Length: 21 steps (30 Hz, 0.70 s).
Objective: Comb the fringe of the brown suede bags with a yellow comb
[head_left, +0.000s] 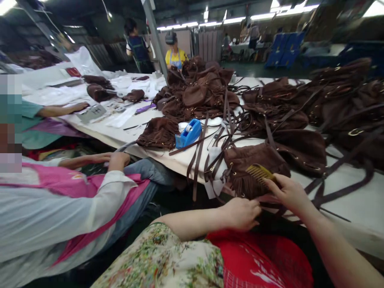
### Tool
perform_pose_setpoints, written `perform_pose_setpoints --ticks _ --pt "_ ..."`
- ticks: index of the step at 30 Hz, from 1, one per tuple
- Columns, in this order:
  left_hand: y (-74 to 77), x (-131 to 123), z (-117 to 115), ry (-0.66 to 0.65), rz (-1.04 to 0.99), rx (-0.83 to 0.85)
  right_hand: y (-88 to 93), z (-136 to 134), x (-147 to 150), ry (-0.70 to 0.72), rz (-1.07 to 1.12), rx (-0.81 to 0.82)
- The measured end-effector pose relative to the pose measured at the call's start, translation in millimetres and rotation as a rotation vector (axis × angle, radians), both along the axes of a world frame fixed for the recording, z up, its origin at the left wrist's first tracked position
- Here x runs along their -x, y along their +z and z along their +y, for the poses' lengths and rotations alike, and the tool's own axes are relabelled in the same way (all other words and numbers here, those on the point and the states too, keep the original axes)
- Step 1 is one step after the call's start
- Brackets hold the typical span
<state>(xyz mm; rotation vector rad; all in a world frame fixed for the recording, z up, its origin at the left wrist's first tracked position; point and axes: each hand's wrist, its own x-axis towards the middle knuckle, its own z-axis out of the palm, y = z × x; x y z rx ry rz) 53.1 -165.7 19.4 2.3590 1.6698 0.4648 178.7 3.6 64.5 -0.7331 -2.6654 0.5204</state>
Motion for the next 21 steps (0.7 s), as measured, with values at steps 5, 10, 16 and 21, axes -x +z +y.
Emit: perform_pose_setpoints --ticks 5,10,16,21 --pt "-20.4 -8.6 -37.7 0.037 -0.222 -0.195 -21.9 9.4 28.8 0.178 -0.179 -0.333" --pt "-0.3 47.7 1.5 0.535 -0.828 -0.506 -7.4 8.8 50.8 0.3 -0.356 -0.434" --pt "-1.0 91.5 78.3 0.128 -1.331 0.368 7.1 27.9 47.9 0.396 -0.523 -0.381" --pt "-11.1 87.9 90.0 0.195 -1.12 0.353 6.0 42.8 20.9 0.321 -0.61 -0.291"
